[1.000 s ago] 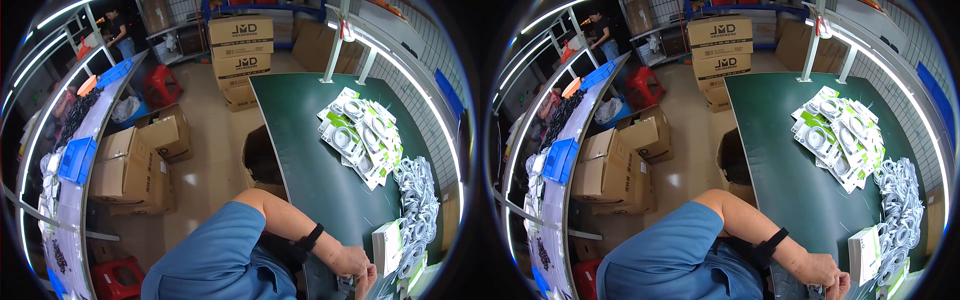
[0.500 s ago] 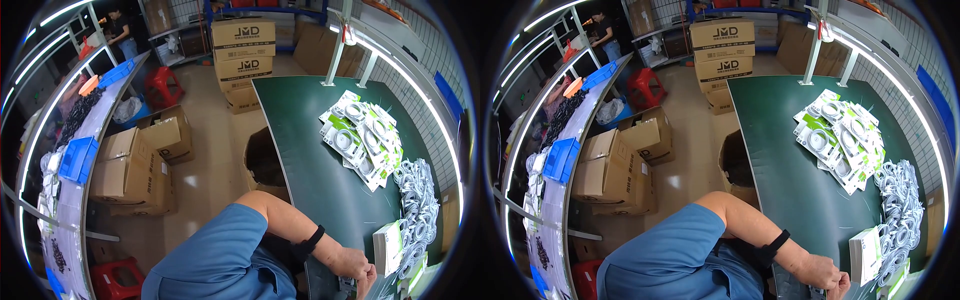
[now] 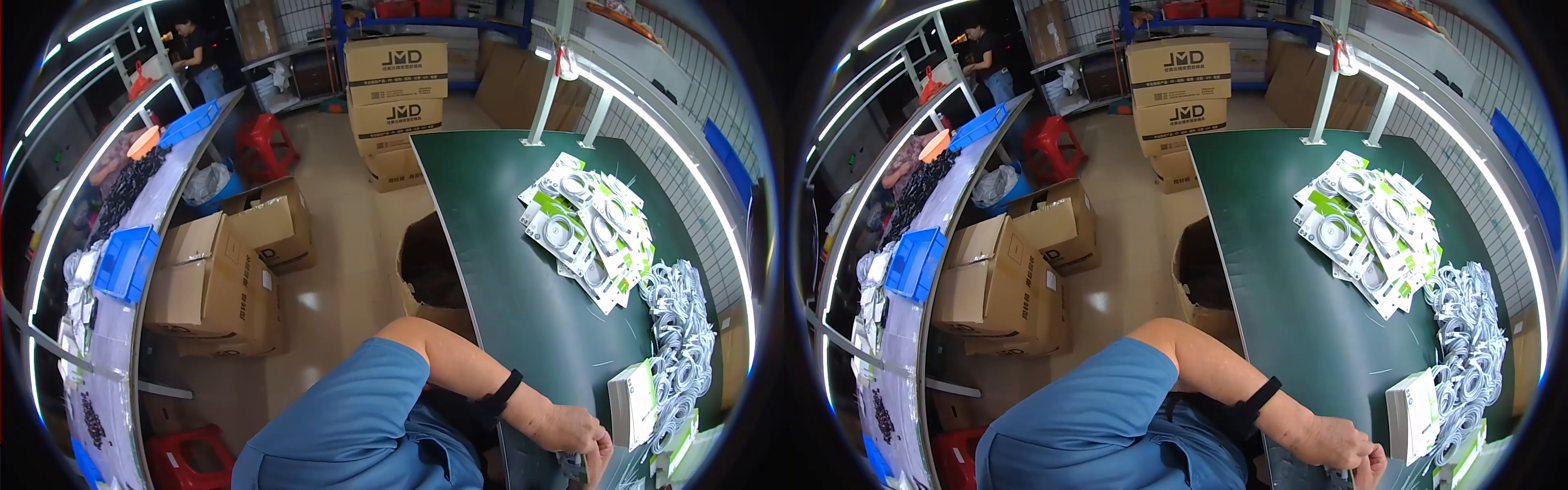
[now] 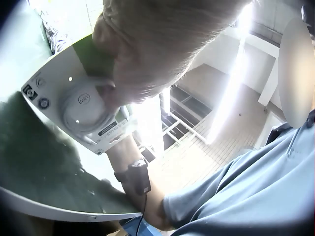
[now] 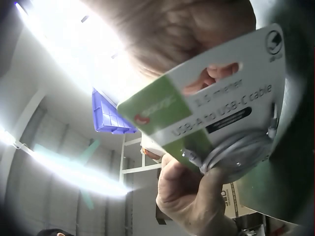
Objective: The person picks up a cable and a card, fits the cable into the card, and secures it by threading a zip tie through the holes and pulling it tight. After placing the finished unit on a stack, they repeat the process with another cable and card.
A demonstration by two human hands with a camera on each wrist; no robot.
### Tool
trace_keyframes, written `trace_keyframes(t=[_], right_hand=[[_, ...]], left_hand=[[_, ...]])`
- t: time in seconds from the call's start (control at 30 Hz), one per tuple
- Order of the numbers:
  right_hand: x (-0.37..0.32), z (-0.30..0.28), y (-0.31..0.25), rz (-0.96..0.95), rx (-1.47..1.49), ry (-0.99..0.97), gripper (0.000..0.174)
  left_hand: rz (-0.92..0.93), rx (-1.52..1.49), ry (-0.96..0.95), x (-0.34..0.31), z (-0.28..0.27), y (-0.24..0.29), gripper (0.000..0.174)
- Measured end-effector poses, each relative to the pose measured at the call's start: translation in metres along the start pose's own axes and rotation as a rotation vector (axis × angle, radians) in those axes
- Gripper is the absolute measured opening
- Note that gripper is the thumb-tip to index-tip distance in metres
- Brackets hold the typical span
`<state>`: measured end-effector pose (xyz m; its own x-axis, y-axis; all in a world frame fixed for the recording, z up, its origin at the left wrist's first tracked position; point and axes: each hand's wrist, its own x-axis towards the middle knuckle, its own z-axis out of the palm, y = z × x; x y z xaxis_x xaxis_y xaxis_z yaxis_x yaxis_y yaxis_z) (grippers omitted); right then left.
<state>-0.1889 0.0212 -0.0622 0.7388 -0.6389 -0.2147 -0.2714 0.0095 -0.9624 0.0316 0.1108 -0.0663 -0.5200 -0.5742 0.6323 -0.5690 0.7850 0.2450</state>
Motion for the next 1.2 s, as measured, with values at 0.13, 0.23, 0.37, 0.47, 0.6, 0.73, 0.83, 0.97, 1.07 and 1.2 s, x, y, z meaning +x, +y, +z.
trace_keyframes(t=[0.13, 0.23, 0.37, 0.47, 0.6, 0.73, 0.83, 0.97, 1.07, 1.2], right_hand=[[-0.012, -0.007, -0.016, 0.060, 0.268, 0.207, 0.043], [-0.004, -0.038, 0.050, -0.247, 0.855, 0.414, 0.036], [-0.008, -0.023, 0.016, -0.311, 0.656, 0.418, 0.014], [-0.011, 0.008, -0.027, -0.412, 0.252, 0.397, 0.048], [-0.016, 0.010, -0.029, -0.538, 0.342, 0.415, 0.054], [-0.018, 0.006, -0.034, -0.561, 0.259, 0.598, 0.047], [-0.024, -0.006, -0.034, -0.582, 0.190, 0.717, 0.044], [-0.026, -0.022, -0.024, -0.494, 0.116, 0.743, 0.041], [-0.022, -0.025, -0.021, -0.564, 0.426, 0.618, 0.039], [-0.011, -0.023, -0.014, -0.534, 0.634, 0.578, 0.040]], left_hand=[[-0.184, -0.223, 0.063, 0.004, -0.021, -0.004, 0.029], [-0.215, -0.413, 0.329, 0.015, -0.049, -0.012, 0.027], [-0.534, -0.563, 0.424, 0.034, -0.079, -0.019, 0.031], [-0.686, -0.720, 0.358, 0.062, -0.071, -0.032, 0.021], [-0.605, -1.185, 0.370, 0.093, -0.032, -0.042, 0.026], [-0.639, -1.315, 0.288, 0.104, -0.012, -0.046, 0.026], [-0.627, -1.369, 0.220, 0.113, 0.005, -0.050, 0.023], [-0.628, -1.382, 0.158, 0.120, 0.013, -0.053, 0.022], [-0.626, -1.451, 0.171, 0.118, 0.018, -0.057, 0.021], [-0.632, -1.503, 0.137, 0.112, 0.025, -0.071, 0.026]])
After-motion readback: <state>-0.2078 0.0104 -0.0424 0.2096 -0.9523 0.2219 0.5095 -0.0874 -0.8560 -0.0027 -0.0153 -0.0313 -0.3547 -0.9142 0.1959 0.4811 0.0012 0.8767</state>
